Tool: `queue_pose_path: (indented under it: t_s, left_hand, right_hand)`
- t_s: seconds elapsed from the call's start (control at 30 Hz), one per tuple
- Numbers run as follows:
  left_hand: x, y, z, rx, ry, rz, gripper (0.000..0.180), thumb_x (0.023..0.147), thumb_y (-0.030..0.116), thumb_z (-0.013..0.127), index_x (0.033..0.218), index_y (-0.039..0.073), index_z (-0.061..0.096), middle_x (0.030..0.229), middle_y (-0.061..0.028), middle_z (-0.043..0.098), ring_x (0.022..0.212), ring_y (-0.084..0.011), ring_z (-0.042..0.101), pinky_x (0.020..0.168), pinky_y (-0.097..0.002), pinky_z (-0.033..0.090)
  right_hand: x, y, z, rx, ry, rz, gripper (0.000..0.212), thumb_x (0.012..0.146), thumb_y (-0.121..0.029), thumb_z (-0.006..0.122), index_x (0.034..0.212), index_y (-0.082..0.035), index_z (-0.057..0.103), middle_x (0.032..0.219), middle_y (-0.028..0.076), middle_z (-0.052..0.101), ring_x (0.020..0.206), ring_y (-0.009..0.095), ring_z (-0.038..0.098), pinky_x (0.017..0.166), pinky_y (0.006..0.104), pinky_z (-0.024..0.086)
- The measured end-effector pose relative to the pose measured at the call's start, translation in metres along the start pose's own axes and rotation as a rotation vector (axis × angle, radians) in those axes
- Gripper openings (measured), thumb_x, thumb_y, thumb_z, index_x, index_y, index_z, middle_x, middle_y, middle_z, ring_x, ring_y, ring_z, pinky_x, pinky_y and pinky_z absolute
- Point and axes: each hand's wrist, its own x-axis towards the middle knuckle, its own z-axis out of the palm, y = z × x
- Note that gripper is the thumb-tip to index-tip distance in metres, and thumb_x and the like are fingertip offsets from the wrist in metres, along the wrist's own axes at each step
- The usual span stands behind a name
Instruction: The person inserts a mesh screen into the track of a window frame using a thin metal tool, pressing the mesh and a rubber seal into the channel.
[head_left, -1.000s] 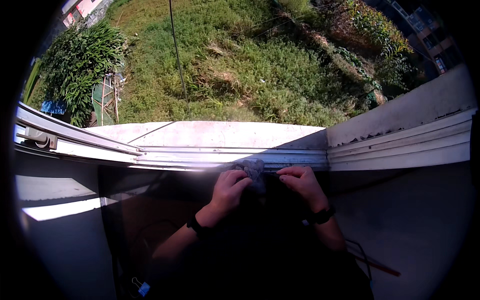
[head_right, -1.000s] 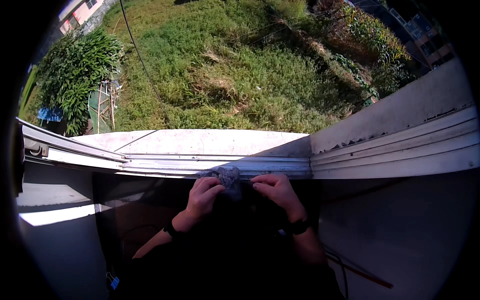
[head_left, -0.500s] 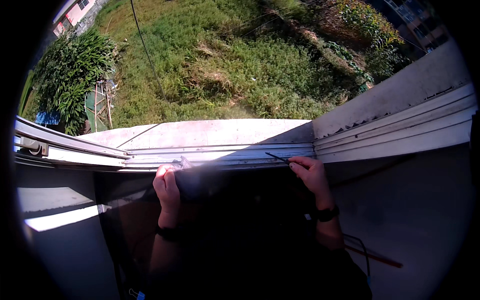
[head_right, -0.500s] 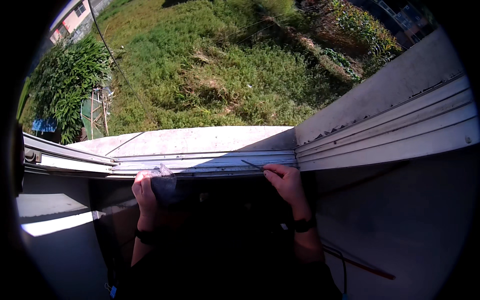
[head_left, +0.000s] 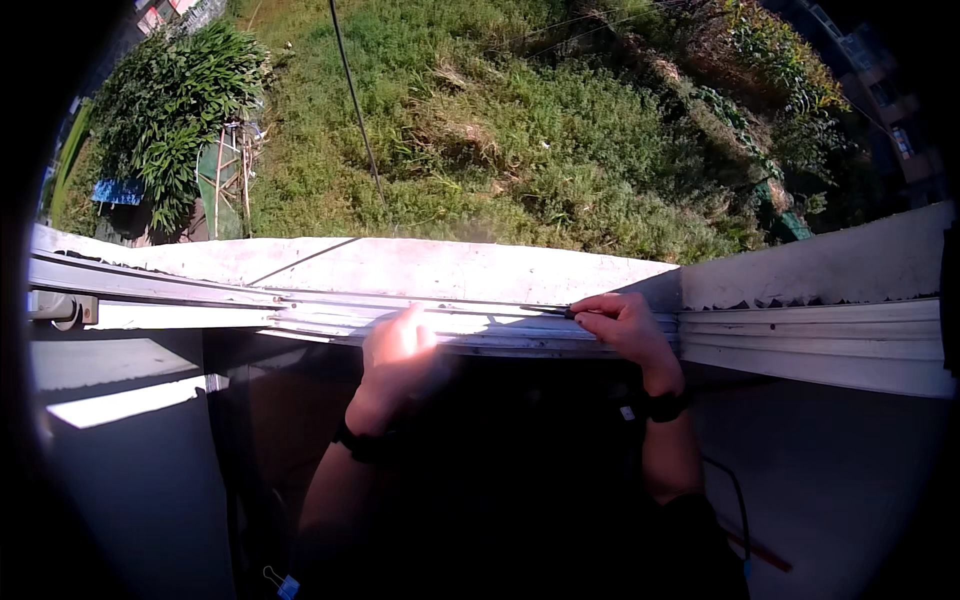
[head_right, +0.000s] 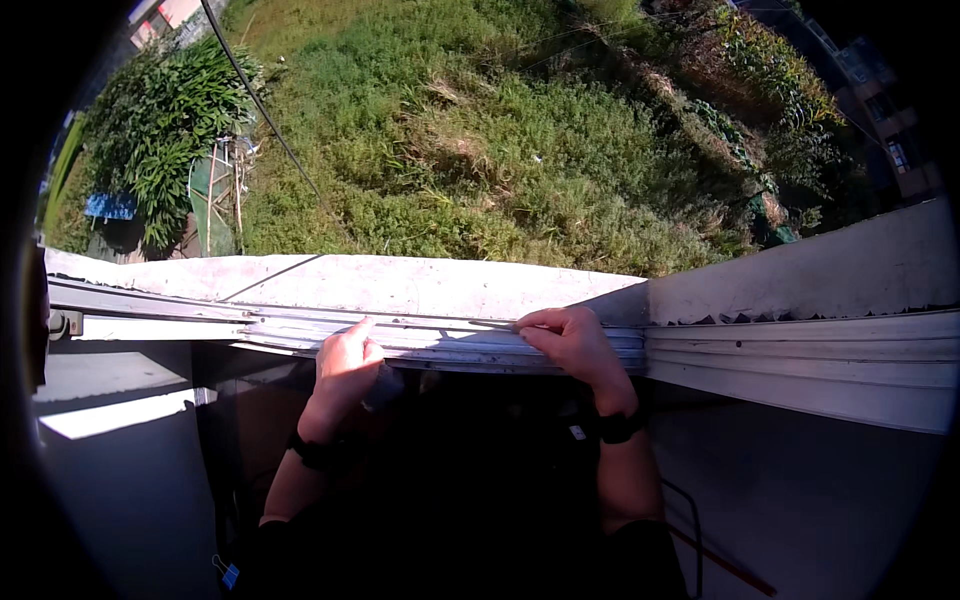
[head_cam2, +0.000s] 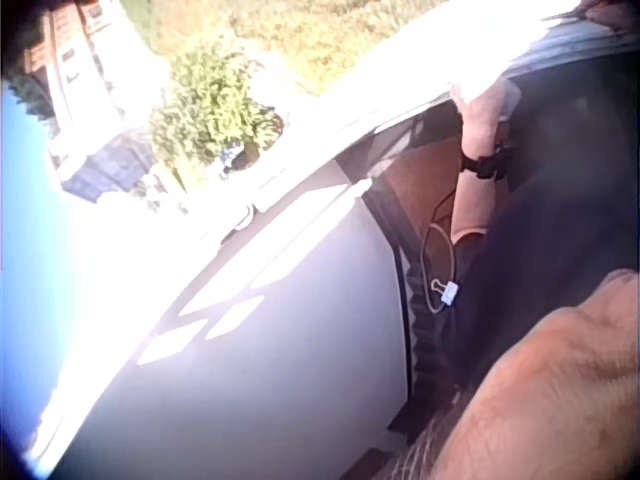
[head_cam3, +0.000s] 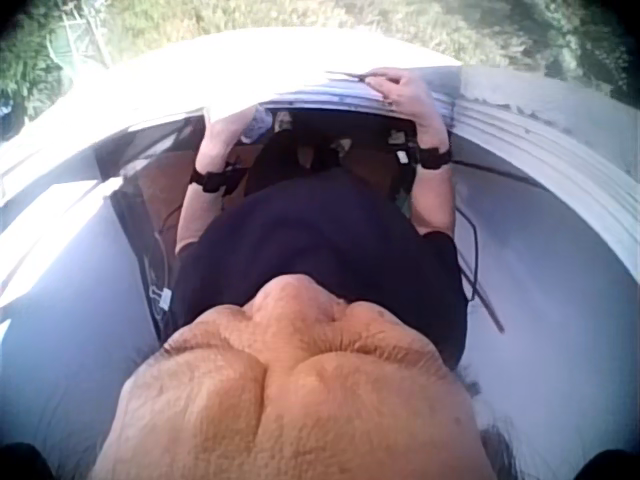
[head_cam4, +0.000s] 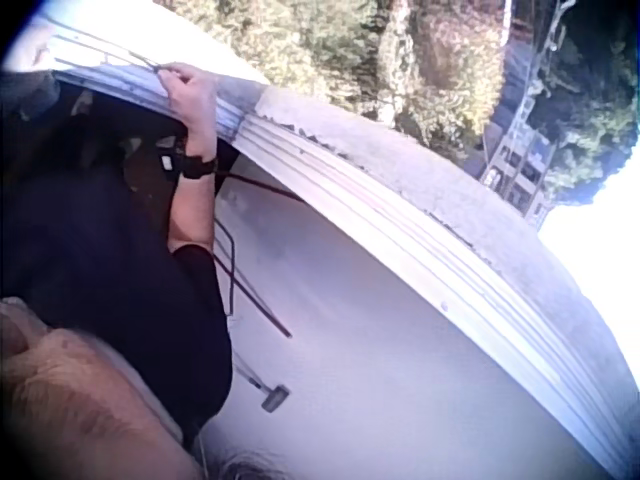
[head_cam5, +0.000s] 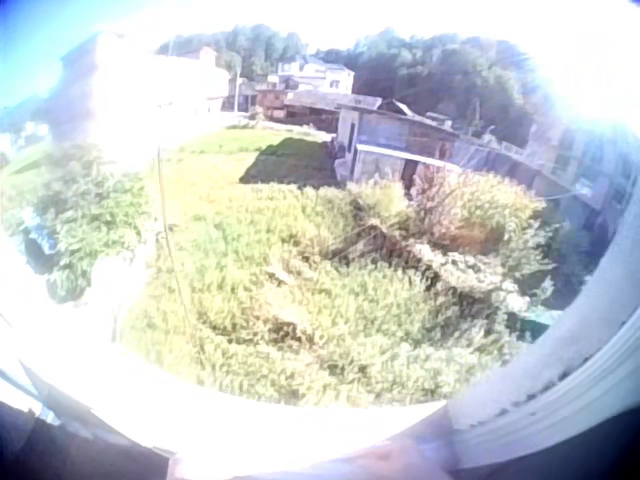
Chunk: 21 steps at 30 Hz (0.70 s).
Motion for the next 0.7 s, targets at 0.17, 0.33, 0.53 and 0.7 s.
queue_pose_path:
  t_s: [0.17, 0.33, 0.53, 0.7]
  left_hand:
    - [0.012, -0.005, 0.006, 0.073, -0.039, 0.101, 0.036, 0.078, 0.015, 0.052, 0.109, 0.000, 0.063, 0.073, -0.0234, 0.062, 0.070, -0.0391, 0.063, 0.067, -0.0443, 0.049]
    - [0.028, 0.007, 0.000, 0.198, -0.197, 0.043, 0.031, 0.078, 0.013, 0.052, 0.104, 0.002, 0.065, 0.075, -0.0231, 0.063, 0.074, -0.0392, 0.063, 0.068, -0.0441, 0.050]
    - [0.031, 0.004, 0.001, 0.117, -0.195, -0.008, 0.032, 0.079, 0.012, 0.053, 0.107, 0.003, 0.065, 0.079, -0.0246, 0.063, 0.076, -0.0385, 0.064, 0.069, -0.0428, 0.050]
    - [0.033, 0.003, 0.001, 0.100, -0.220, -0.049, 0.031, 0.079, 0.011, 0.053, 0.106, 0.003, 0.066, 0.079, -0.0244, 0.063, 0.076, -0.0376, 0.065, 0.068, -0.0416, 0.051]
  right_hand:
    - [0.026, 0.007, 0.018, -0.001, -0.080, 0.040, 0.020, 0.081, -0.014, 0.066, 0.095, 0.001, 0.070, 0.079, 0.006, 0.069, 0.073, 0.008, 0.060, 0.066, 0.0244, 0.048]
    - [0.052, 0.005, 0.051, -0.043, -0.154, -0.065, 0.024, 0.080, -0.019, 0.065, 0.097, -0.001, 0.069, 0.082, 0.012, 0.070, 0.075, 0.016, 0.066, 0.070, 0.0293, 0.051]
    - [0.062, 0.006, 0.071, -0.090, -0.139, -0.145, 0.022, 0.079, -0.019, 0.067, 0.098, -0.008, 0.071, 0.083, 0.013, 0.070, 0.075, 0.021, 0.068, 0.069, 0.0300, 0.052]
    - [0.059, 0.005, 0.075, -0.093, -0.128, -0.182, 0.021, 0.079, -0.015, 0.067, 0.099, -0.008, 0.070, 0.084, 0.011, 0.069, 0.076, 0.020, 0.067, 0.070, 0.0292, 0.052]
